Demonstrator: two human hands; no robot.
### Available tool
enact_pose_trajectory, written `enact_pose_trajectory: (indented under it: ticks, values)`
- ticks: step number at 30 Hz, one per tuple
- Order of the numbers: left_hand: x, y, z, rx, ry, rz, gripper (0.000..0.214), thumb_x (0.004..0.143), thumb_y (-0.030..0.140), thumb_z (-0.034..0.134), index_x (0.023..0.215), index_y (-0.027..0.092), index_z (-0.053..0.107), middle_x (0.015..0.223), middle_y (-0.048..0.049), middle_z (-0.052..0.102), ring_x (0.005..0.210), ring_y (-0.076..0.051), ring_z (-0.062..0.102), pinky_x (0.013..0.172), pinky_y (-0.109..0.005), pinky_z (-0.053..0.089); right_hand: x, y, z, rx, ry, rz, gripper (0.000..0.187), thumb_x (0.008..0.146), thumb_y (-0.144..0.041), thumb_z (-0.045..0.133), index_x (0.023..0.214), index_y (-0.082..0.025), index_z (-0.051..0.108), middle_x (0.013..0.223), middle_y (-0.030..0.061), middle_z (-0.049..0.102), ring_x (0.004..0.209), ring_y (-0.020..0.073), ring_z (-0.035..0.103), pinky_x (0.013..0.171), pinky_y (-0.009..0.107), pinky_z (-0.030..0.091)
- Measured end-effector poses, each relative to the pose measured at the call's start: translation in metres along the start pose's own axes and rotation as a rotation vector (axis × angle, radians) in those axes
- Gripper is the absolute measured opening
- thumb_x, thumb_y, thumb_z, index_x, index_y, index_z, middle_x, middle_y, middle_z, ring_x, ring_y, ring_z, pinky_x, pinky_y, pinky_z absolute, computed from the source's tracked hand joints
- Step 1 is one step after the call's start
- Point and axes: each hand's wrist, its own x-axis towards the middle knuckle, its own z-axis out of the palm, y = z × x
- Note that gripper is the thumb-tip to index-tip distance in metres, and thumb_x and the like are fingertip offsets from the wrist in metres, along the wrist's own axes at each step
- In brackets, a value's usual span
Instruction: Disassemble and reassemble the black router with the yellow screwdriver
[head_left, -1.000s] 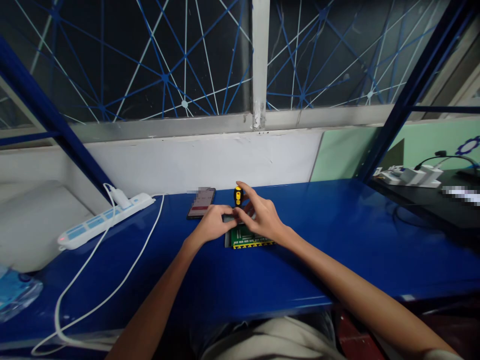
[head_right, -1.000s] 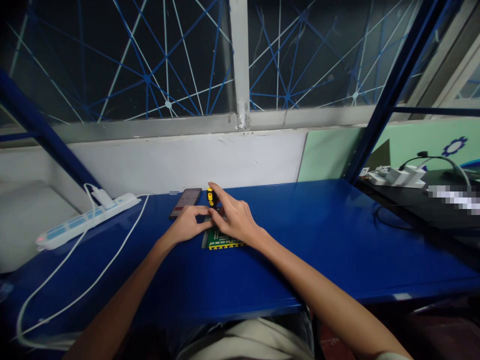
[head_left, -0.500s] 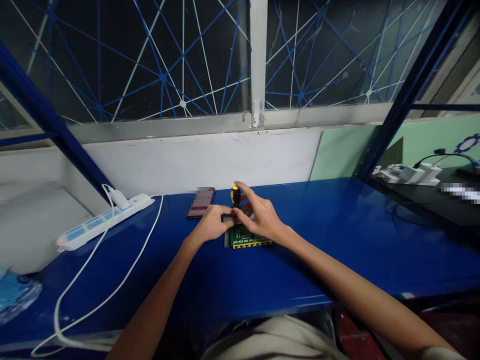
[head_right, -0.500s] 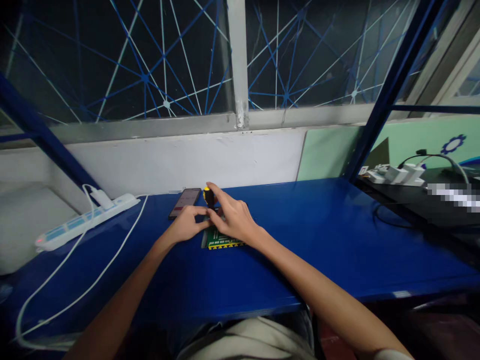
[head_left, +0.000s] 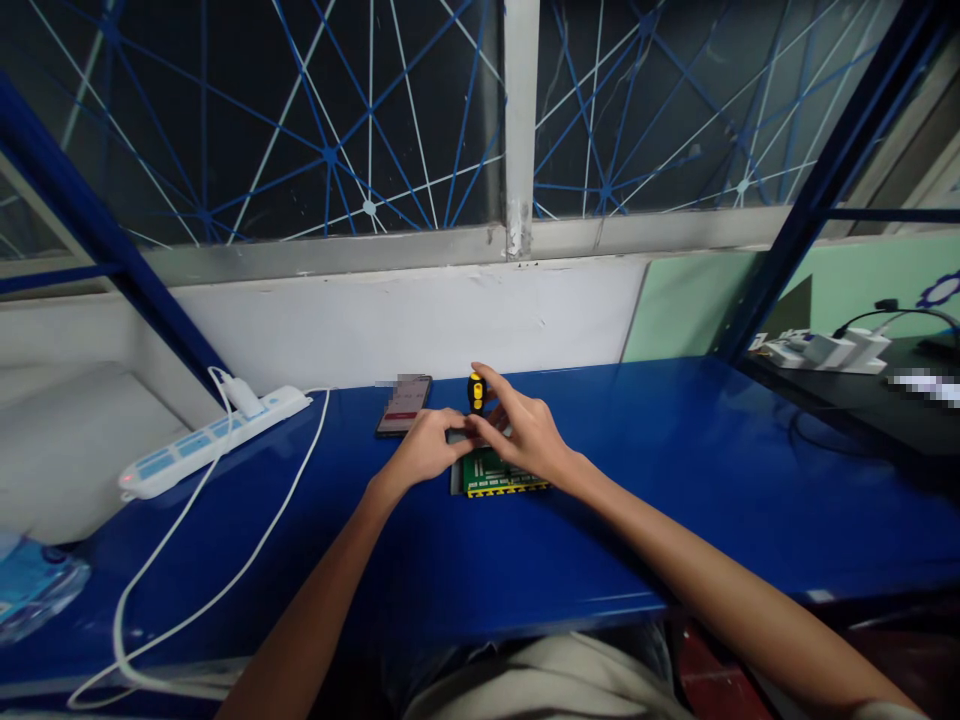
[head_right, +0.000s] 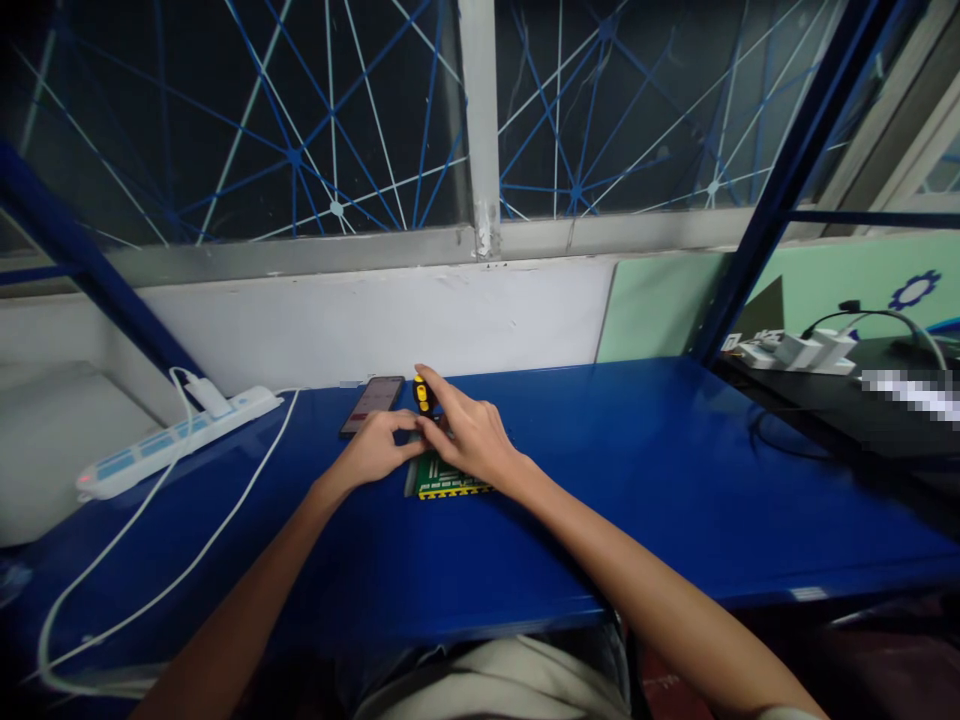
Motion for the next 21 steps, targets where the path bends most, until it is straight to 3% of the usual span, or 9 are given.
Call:
enact_pose_trajectory:
  ticks: [7,21]
  values:
    - [-0.0001,0.0021,-0.0003,-0.014,-0.006,0.012,0.014,0.081,0.017,0.061,0.081,0.015,0.074,0.081,-0.0042,0.073,0.078,-0.020,0.066,0.075,-0.030,0.048,0.0000,-0.0026,-0.0016,-0.004,-0.008,0.003,0.062,0.091,-0.032,0.043,0.149,-0.025,0.021,0.115,0.0069,0.063,0.069,0.0136,0.066,0.062,0.029,0.051]
    - [-0.0004,0.0062,-0.0017,-0.013,-0.040,-0.030,0.019,0.082,0.018,0.057,0.086,0.015,0.075,0.082,-0.0033,0.075,0.082,-0.022,0.068,0.073,-0.029,0.048,0.0005,-0.0029,-0.0027,-0.036,-0.022,-0.007,0.063,0.091,-0.030,0.041,0.149,-0.025,0.019,0.114,0.0077,0.064,0.070,0.0149,0.065,0.059,0.029,0.050]
